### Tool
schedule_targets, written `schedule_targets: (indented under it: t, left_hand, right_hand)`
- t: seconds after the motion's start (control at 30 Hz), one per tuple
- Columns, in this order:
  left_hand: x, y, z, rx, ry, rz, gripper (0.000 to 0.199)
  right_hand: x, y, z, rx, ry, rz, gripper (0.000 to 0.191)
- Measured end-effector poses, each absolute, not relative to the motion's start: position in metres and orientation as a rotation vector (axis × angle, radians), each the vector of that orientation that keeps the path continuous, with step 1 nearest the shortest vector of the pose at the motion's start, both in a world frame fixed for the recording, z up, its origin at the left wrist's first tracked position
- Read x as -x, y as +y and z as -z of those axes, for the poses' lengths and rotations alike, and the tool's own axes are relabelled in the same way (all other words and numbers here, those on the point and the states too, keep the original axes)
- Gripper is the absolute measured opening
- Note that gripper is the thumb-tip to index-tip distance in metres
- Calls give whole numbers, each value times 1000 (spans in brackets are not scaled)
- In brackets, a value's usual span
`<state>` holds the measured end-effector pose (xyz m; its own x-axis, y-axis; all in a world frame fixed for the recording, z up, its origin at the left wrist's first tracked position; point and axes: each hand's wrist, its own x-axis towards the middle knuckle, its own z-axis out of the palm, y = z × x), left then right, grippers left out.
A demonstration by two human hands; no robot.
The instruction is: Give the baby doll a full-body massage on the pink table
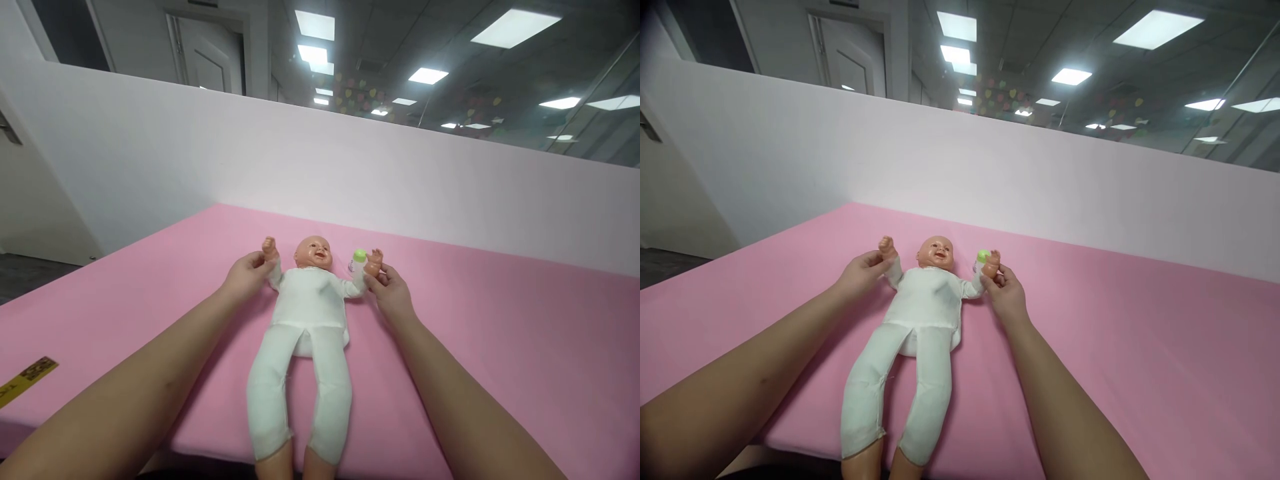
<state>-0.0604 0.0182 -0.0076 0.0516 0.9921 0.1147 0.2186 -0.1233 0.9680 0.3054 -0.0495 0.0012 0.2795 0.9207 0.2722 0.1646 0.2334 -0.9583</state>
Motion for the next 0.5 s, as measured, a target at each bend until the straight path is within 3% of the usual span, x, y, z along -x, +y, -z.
schedule_targets:
  t: [0.2, 0.37, 0.5]
  left_hand:
    - [77, 48, 26, -904, 1280, -1239, 61]
    - [82, 58, 32, -822, 1320, -1238, 52]
    - [82, 57, 32, -866, 1337, -1250, 55]
  right_hand:
    - [-334, -37, 13, 1390, -910, -963, 54]
    - [-352, -27, 24, 1414, -763, -1195, 26]
    - [-352, -26, 24, 1398, -748, -1184, 27]
